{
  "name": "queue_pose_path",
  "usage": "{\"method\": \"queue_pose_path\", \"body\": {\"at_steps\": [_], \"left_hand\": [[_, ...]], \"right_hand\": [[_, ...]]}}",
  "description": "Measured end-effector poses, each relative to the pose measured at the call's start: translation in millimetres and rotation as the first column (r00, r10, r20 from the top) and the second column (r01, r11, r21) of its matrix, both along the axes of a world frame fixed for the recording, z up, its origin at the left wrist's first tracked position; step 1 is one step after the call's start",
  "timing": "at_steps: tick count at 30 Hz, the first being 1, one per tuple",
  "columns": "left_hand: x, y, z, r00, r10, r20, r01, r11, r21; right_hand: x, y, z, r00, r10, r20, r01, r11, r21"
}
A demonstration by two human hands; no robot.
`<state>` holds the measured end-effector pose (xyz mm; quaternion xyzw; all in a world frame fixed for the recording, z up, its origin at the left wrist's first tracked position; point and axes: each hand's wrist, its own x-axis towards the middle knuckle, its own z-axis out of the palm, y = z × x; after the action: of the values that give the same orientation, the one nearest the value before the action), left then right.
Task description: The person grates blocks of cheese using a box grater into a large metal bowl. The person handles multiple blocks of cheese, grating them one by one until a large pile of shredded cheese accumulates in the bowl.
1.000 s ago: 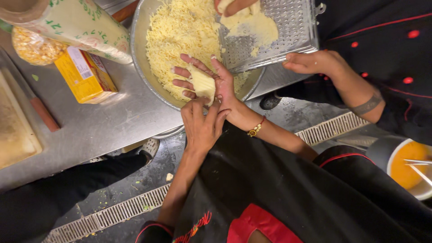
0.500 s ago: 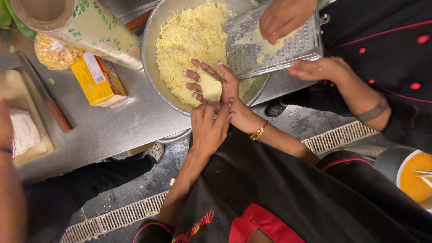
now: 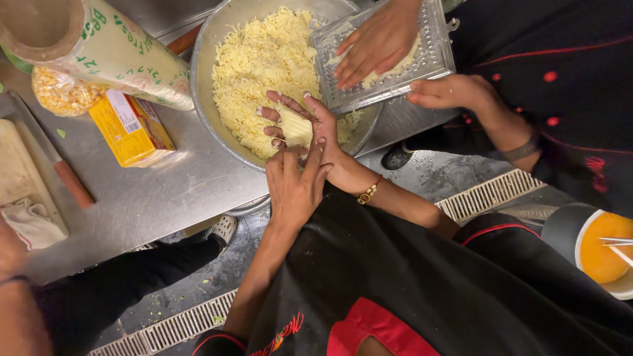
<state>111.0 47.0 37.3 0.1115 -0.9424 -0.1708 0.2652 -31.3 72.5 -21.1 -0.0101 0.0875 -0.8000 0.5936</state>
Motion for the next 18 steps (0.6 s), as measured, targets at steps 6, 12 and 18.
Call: {"method": "queue_pose_path", "body": {"at_steps": [6,12,18], "left_hand": [[-0.1,-0.4,0.3,1.0,0.0,-0.006,0.001,1.0,0.016],[1.4,0.1,2.5,1.0,0.017,-0.02,-0.016,0.998,0.055],[3.8,-1.3,4.3,0.998,0.041,-0.041,-0.037,0.995,0.097]], "right_hand": [[-2.3,-0.9,-2.2,1.0,0.025,-0.004,-0.024,0.999,0.033],[0.2,-1.7,-2.5,0.999,0.037,0.008,-0.037,0.999,0.04],[2.7,-4.2,0.7,1.0,0.019,0.01,-0.019,0.997,0.077]]}}
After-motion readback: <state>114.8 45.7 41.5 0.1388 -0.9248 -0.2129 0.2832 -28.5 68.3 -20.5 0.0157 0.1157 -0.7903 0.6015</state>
